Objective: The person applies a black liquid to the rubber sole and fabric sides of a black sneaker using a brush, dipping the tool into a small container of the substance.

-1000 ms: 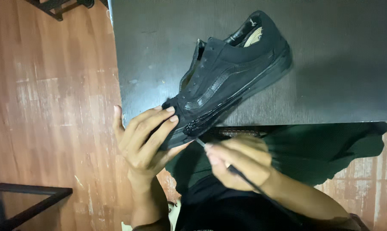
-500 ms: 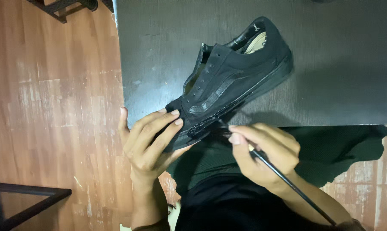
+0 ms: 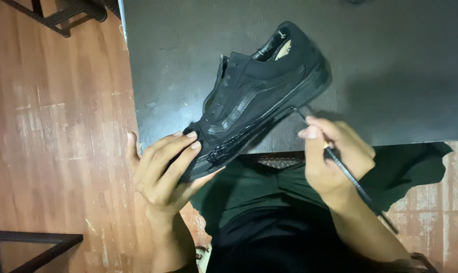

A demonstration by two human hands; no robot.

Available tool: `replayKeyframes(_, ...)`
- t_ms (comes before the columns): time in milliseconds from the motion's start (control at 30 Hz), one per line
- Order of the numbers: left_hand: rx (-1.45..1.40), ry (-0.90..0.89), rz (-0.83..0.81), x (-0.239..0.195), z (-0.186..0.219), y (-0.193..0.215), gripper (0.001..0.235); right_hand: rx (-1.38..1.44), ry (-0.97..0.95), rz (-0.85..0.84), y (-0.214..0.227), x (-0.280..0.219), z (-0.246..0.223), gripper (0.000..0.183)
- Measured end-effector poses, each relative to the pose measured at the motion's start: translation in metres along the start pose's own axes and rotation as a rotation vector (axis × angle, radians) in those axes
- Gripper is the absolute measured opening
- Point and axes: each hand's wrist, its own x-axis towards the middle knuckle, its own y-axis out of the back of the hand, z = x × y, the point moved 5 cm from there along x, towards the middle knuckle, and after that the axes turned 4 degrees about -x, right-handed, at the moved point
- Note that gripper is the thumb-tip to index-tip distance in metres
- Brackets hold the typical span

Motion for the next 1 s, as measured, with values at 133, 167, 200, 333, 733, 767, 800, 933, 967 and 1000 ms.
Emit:
replayKeyframes(133, 0.000, 0.007, 0.002, 0.002, 0.001, -0.002, 0.037, 0.123, 0.064, -0.155, -0.009, -0.011, -0.015, 0.015)
replayKeyframes(167, -0.002, 0.003, -0.002, 0.002, 0.001, -0.002, 0.037, 0.122, 0.060, -0.151, -0.011, -0.009, -0.020, 0.015)
replayKeyframes(200, -0.011, 0.018, -0.008, 0.002, 0.001, -0.001, 0.037, 0.273, 0.104, -0.220, -0.015, -0.007, -0.029, 0.014)
replayKeyframes(333, -0.007, 0.011, 0.000, 0.002, -0.001, -0.001, 0.041, 0.314, 0.152, -0.273, -0.016, -0.008, -0.023, 0.012)
replayKeyframes(733, -0.008, -0.020, 0.004, -0.001, -0.003, -0.003, 0.042, 0.173, 0.155, -0.174, -0.012, -0.015, 0.003, 0.012)
replayKeyframes(767, -0.008, -0.023, 0.002, 0.000, -0.002, -0.003, 0.042, 0.173, 0.153, -0.172, -0.011, -0.013, 0.002, 0.012)
replayKeyframes(800, -0.014, -0.018, -0.006, 0.000, -0.003, -0.003, 0.041, 0.241, 0.143, -0.197, -0.012, -0.011, 0.000, 0.011)
replayKeyframes(933, -0.016, -0.034, 0.007, -0.001, -0.002, -0.004, 0.042, 0.117, 0.140, -0.037, -0.006, -0.011, 0.038, 0.018)
replayKeyframes(967, -0.018, -0.037, 0.012, -0.001, -0.002, -0.003, 0.042, 0.114, 0.144, -0.034, 0.000, -0.002, 0.032, 0.018)
replayKeyframes(1000, -0.016, -0.022, 0.007, 0.000, -0.002, -0.003, 0.042, 0.028, 0.048, -0.002, 0.007, 0.008, 0.030, 0.013)
